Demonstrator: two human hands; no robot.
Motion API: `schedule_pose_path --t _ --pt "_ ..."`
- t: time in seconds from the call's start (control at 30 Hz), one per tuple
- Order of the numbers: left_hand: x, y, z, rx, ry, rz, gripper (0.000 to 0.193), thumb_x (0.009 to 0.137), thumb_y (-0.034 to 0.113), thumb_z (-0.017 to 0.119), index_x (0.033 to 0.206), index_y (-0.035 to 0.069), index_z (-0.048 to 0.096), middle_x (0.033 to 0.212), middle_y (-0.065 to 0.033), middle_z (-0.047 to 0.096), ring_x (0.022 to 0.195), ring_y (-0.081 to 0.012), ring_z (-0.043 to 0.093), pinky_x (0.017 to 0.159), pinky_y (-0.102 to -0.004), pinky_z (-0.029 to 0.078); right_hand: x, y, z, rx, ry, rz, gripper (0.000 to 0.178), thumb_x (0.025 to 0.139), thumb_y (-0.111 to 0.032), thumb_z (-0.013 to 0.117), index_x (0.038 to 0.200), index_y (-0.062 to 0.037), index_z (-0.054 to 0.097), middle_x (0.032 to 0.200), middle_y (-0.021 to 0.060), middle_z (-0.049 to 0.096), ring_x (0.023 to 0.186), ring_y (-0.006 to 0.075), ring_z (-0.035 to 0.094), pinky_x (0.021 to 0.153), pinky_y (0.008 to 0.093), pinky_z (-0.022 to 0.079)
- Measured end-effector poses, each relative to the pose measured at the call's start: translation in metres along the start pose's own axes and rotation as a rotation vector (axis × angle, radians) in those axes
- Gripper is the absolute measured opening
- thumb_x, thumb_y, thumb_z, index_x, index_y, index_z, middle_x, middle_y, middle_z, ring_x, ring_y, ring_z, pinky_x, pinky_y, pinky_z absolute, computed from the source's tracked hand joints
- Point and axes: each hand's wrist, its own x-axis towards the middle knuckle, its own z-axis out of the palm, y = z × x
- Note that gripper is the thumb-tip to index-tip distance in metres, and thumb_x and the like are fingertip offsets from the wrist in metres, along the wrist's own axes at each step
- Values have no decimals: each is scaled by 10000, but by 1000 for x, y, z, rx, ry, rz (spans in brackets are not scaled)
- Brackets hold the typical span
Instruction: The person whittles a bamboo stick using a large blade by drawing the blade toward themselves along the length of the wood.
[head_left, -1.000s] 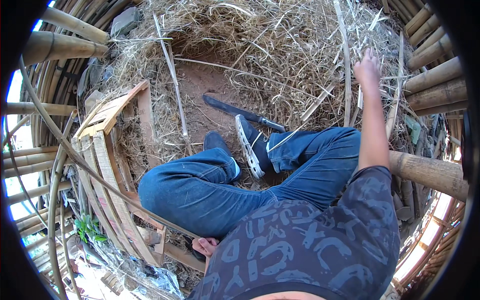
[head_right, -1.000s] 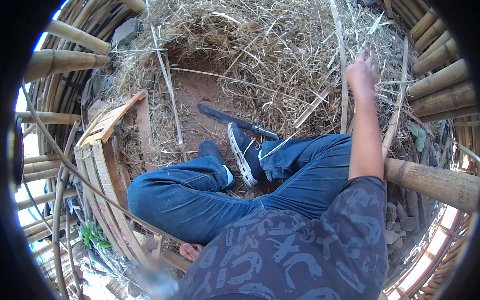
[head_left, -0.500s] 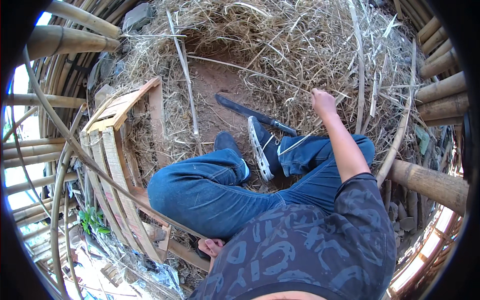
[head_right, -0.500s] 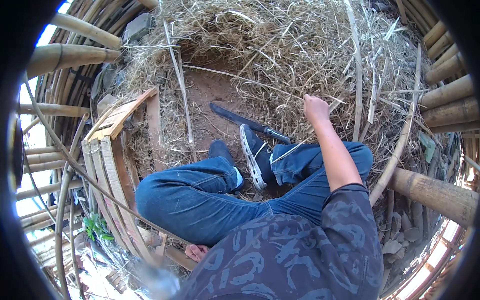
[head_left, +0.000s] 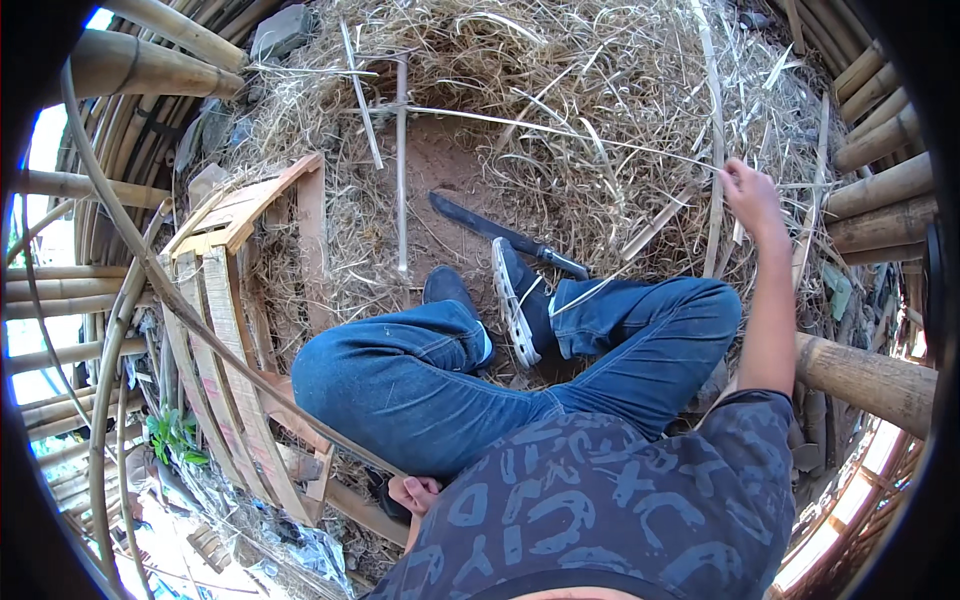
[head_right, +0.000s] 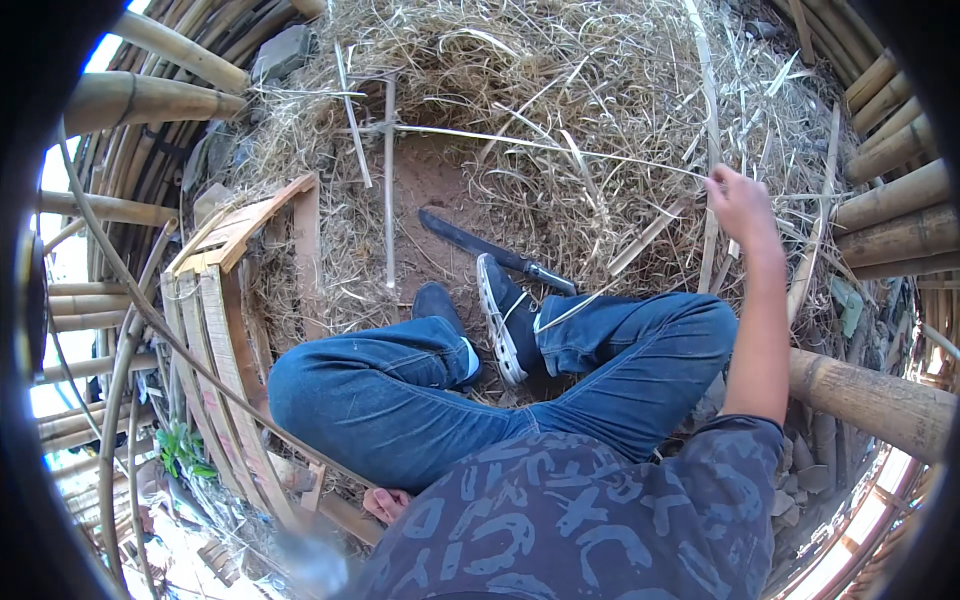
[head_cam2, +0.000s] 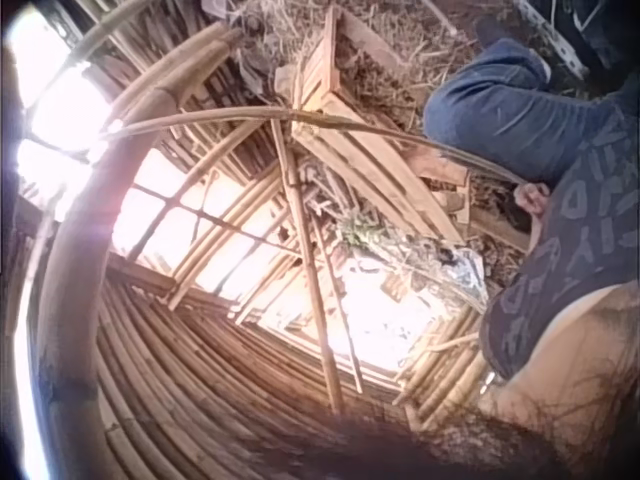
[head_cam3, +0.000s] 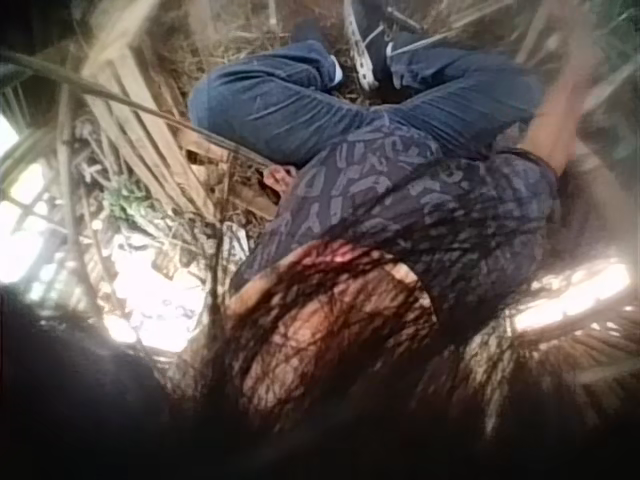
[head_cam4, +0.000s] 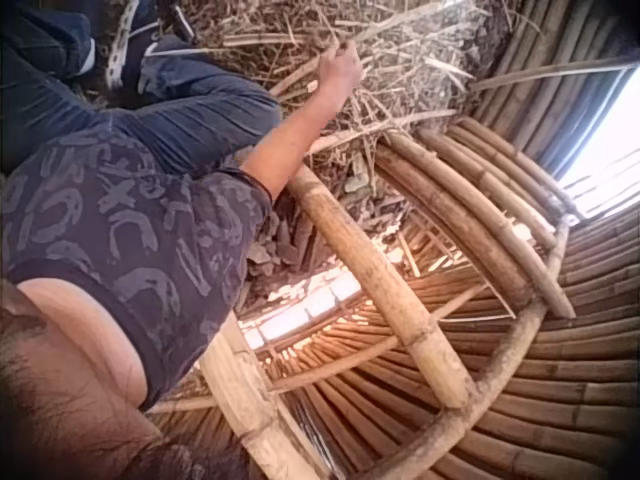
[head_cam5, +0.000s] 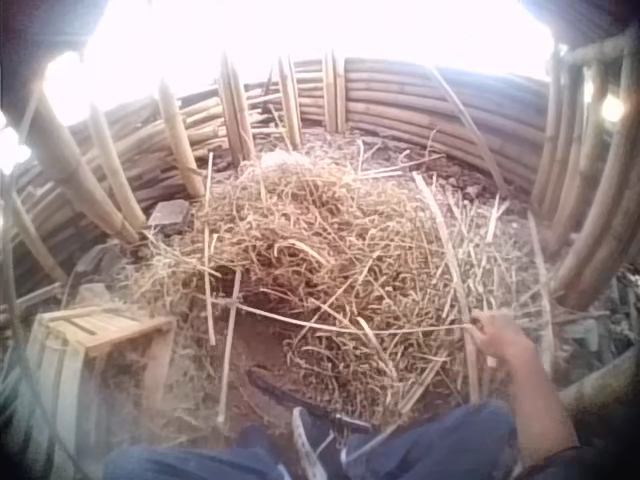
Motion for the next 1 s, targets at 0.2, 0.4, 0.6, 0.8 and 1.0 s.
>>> schedule_pose_path --t 0.2,0.4,0.6,0.8,1.0 --pt "-2 -11 -4 -76 -51 9 703 974 461 443 419 31 425 368 -32 413 314 -141 453 327 -271 326 -11 45 -72 -224 89 8 254 953 -328 521 966 -103 637 833 139 666 869 319 628 938 446 390" --pt "-7 -27 -5 -124 28 -11 680 972 439 453 430 31 431 371 -32 417 313 -142 454 325 -269 334 -9 74 -113 -547 277 44 222 930 -311 557 1047 -147 651 1014 122 617 1025 298 570 969 491 363" --pt "2 -7 0 -139 -65 -46 605 971 396 475 485 39 418 385 -33 397 313 -140 441 320 -276 350 -13 -36 -42 -274 496 -120 299 794 -214 688 1061 -87 643 1055 115 594 1001 294 572 880 456 424" --pt "-3 -27 11 -179 55 -8 416 977 359 491 751 28 379 471 -50 402 336 -127 437 310 -271 360 -58 -146 122 -51 30 -234 436 760 -322 696 1107 -70 620 1114 164 554 1047 363 562 896 520 431" --pt "-7 -84 -32 -121 -265 -115 439 962 352 527 652 69 400 466 -44 434 345 -130 452 322 -280 368 -42 -221 201 157 -277 -128 253 826 -223 587 1020 -60 588 910 175 692 903 363 672 750 483 540"
